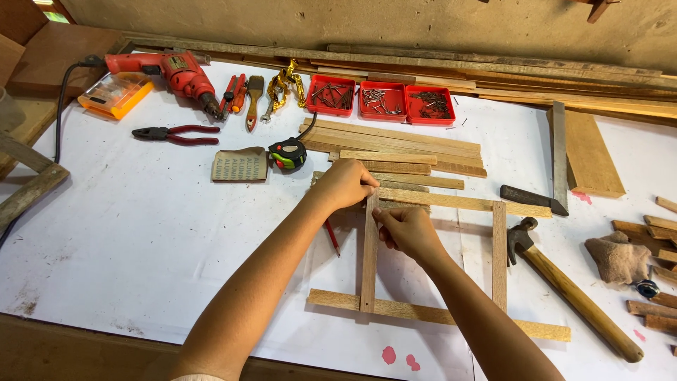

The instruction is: The recorder is assembling and measuring small wooden slats to create a frame or structure.

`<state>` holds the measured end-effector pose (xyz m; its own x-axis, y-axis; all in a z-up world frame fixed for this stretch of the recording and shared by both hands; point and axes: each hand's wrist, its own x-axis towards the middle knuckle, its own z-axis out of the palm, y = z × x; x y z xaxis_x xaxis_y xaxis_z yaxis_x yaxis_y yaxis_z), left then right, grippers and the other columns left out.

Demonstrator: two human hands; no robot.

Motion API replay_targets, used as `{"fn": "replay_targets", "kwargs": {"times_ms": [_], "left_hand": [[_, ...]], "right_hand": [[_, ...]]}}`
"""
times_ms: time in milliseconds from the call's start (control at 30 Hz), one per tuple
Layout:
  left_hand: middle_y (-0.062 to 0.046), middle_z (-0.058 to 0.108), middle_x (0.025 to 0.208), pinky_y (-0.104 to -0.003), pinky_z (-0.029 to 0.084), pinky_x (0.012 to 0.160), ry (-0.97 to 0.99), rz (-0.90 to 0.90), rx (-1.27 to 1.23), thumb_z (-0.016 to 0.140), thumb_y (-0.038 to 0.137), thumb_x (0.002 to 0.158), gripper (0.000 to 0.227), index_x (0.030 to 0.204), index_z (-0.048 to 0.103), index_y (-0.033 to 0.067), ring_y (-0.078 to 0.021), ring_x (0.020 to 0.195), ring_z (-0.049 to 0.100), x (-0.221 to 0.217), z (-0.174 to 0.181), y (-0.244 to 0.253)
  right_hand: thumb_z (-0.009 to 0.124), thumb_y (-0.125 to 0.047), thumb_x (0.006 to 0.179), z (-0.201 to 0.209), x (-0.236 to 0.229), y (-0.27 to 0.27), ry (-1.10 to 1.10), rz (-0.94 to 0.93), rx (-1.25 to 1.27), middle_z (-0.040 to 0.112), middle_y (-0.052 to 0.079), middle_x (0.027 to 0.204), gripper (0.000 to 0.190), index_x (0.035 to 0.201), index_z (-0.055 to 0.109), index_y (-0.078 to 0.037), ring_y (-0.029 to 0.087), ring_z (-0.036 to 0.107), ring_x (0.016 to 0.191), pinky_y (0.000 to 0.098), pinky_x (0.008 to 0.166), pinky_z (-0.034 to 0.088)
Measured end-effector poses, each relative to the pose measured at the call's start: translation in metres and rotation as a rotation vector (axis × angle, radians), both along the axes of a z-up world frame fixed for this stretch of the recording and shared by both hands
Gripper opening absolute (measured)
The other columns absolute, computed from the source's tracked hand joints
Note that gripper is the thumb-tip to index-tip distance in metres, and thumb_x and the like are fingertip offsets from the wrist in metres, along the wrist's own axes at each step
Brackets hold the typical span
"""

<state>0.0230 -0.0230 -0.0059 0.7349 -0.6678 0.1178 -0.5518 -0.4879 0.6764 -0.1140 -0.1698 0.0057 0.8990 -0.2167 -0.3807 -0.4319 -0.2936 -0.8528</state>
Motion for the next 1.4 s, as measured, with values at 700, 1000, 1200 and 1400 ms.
{"fn": "replay_targets", "kwargs": {"times_ms": [700,1000,1200,1400], "left_hand": [[-0.008,0.076,0.101,-0.046,0.054,0.086,-0.296,0.058,-0.037,0.075,0.025,0.085,0.017,0.096,0.082,0.0128,-0.0313,0.095,0.071,-0.005,0.071,-0.034],[-0.009,0.077,0.093,-0.049,0.054,0.087,-0.420,-0.039,0.081,0.077,0.025,0.082,0.015,0.092,0.083,0.0147,-0.0315,0.092,0.072,0.110,0.059,-0.114],[-0.011,0.076,0.097,-0.051,0.052,0.087,-0.436,-0.006,0.342,0.078,0.024,0.082,0.011,0.087,0.082,0.0162,-0.0319,0.100,0.069,0.181,0.049,-0.164],[-0.011,0.076,0.099,-0.049,0.052,0.089,-0.402,-0.036,0.420,0.073,0.018,0.083,0.008,0.086,0.080,0.0147,-0.0314,0.101,0.070,0.219,0.023,-0.192]], "right_hand": [[0.070,-0.036,0.097,0.046,0.026,-0.086,-0.264,-0.045,-0.379,0.069,0.004,0.063,0.037,0.089,0.078,-0.002,0.010,0.059,0.055,0.0282,0.053,0.048],[0.072,-0.031,0.093,0.059,0.118,-0.172,-0.329,-0.033,-0.518,0.080,0.008,0.088,0.030,0.107,0.079,-0.006,0.014,0.072,0.073,0.0305,0.071,0.059],[0.074,-0.028,0.091,0.038,0.205,-0.218,-0.343,0.125,-0.493,0.081,0.008,0.089,0.025,0.107,0.080,-0.011,0.014,0.075,0.078,0.0313,0.072,0.059],[0.075,-0.024,0.089,0.019,0.269,-0.230,-0.301,0.244,-0.564,0.079,0.010,0.097,0.023,0.108,0.080,-0.012,0.021,0.077,0.082,0.0343,0.075,0.060]]}}
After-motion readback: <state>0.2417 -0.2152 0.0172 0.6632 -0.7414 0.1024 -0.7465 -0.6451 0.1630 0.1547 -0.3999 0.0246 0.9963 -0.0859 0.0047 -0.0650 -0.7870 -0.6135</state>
